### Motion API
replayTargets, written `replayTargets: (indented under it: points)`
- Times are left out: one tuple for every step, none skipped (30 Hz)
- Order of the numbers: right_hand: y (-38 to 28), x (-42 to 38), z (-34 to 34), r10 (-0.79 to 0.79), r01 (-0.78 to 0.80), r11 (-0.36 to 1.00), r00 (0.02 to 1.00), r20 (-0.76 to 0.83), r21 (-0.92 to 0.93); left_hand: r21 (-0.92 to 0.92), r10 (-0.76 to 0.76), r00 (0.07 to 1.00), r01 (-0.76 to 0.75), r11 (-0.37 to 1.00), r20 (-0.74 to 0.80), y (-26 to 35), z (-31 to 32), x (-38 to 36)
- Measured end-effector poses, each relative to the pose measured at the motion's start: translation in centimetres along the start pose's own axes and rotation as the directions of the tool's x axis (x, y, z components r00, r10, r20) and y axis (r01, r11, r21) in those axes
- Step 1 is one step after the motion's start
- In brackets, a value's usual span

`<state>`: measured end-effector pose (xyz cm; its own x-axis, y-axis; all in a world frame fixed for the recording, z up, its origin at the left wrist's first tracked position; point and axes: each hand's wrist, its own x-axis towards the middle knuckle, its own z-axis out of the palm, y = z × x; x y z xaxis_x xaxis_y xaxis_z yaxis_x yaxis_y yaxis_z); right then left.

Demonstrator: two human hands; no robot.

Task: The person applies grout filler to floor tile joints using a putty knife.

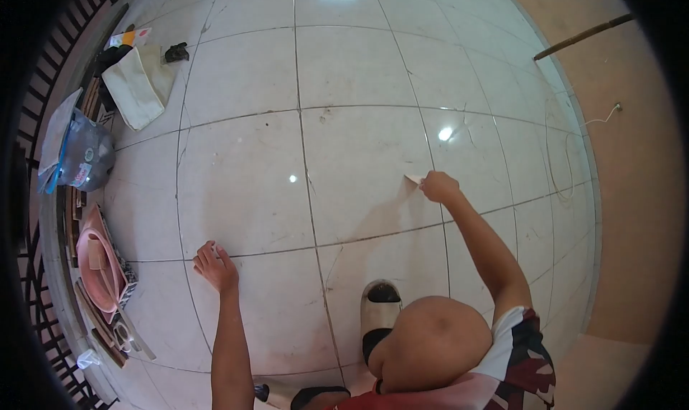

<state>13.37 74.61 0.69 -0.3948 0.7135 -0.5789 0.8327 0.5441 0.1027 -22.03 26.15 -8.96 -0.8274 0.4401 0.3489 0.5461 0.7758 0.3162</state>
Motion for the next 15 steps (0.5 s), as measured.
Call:
replayTargets:
  points:
    - [-1.4,-0.2,-0.6,0.058,-0.057,0.998,0.992,-0.111,0.009,0.024,0.027,1.0,-0.027,0.999,-0.001,0.1,-0.1,0.2]
    - [-2.1,0.3,-2.1,0.146,-0.135,0.984,0.985,-0.091,0.12,0.03,0.015,0.999,-0.016,0.999,0.031,0.2,-0.5,-0.6]
    - [-1.8,0.1,-3.0,0.112,-0.113,0.99,0.994,0.014,0.088,0.006,0.023,0.999,-0.023,1.0,0.037,0.4,-1.0,-0.7]
    - [-1.9,0.8,-4.3,0.073,-0.079,0.995,0.994,0.083,0.068,-0.024,0.034,0.999,-0.034,0.999,0.004,0.6,-0.9,0.3]
    - [-0.5,1.2,-2.3,0.05,-0.051,0.998,0.997,0.051,0.033,-0.028,0.043,0.999,-0.043,0.999,-0.01,0.4,-0.9,0.4]
    - [0.8,1.4,0.2,0.024,-0.024,1.0,1.0,0.012,-0.006,-0.021,0.039,0.999,-0.039,0.999,-0.017,0.1,-0.7,0.0]
    - [0.1,-0.1,-0.1,-0.015,0.015,0.999,1.0,0.006,-0.043,-0.015,0.028,0.999,-0.028,0.999,-0.023,0.4,-0.5,0.4]
    - [-0.8,0.5,-1.5,-0.015,0.015,0.999,1.0,0.005,-0.05,-0.018,0.022,0.999,-0.023,1.0,-0.024,0.4,0.0,0.8]
    - [-1.6,1.3,-2.6,0.037,-0.037,0.999,0.999,0.022,0.003,-0.028,0.013,1.0,-0.013,1.0,0.016,0.9,-0.6,1.0]
    - [-2.4,1.0,-3.0,0.089,-0.092,0.994,0.995,0.045,0.057,-0.034,0.007,0.998,-0.005,0.999,0.059,1.1,-1.4,0.5]
    - [-3.8,-0.3,-4.7,0.17,-0.184,0.975,0.979,0.116,0.126,-0.031,0.001,0.999,0.0,1.0,0.053,1.0,-1.4,0.0]
    - [-2.9,-0.6,-3.3,0.17,-0.184,0.973,0.979,0.108,0.137,-0.039,-0.007,0.999,0.008,0.999,0.047,0.6,-1.2,-0.4]
    - [-1.2,-0.4,-1.0,0.085,-0.088,0.995,0.994,0.07,0.044,-0.05,-0.011,0.999,0.013,0.999,0.036,0.4,-0.8,0.0]
    - [-0.4,0.3,-0.2,-0.008,0.01,0.998,0.999,0.035,-0.061,-0.056,-0.007,1.0,0.007,0.998,0.016,0.6,-0.5,1.1]
    - [-0.8,0.2,-0.9,-0.008,0.012,0.997,0.999,0.044,-0.078,-0.048,0.022,1.0,-0.022,0.999,0.004,0.7,-0.6,1.4]
